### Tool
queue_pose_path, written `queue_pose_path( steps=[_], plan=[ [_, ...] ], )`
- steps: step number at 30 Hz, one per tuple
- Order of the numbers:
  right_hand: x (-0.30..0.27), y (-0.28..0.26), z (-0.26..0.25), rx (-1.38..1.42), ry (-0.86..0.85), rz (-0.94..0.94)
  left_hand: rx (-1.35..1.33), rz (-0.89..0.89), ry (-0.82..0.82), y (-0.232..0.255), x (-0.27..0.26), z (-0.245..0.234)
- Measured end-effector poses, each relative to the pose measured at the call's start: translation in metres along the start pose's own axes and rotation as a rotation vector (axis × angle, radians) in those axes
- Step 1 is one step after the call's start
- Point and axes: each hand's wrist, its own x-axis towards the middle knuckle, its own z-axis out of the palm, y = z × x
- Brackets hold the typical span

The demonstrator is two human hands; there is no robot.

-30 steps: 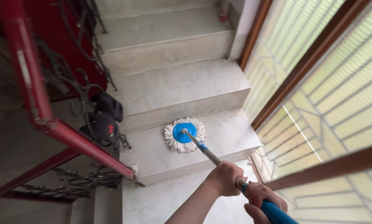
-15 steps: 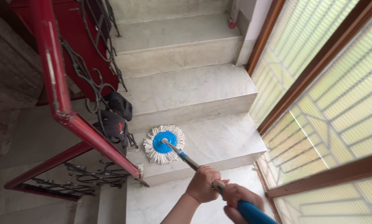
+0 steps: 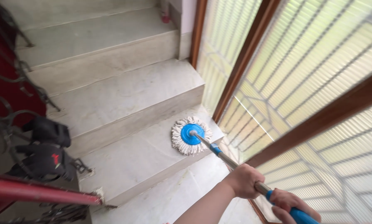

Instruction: Mopping a marble staircase in a home environment.

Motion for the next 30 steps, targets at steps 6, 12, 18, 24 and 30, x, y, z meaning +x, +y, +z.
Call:
queue_pose_path(
  steps=[6,12,18,24,30],
  plan=[
    [0.004,0.038,-0.025,0.201,0.147,-0.104,-0.040,-0.028,-0.261,-0.008,0.044,0.025],
    [0.012,0.020,-0.011,0.451,0.244,0.049,0.195,-0.194,-0.399,0.003,0.054,0.025],
    [0.030,0.012,0.018,0.541,0.106,-0.024,0.227,-0.208,-0.202,-0.007,0.036,0.002],
    [0.035,-0.003,0.078,0.637,-0.151,-0.043,0.329,-0.284,-0.019,-0.021,-0.015,-0.046],
    [0.038,-0.043,0.128,0.611,-0.369,-0.123,0.369,-0.314,0.256,-0.012,-0.060,-0.097]
  ],
)
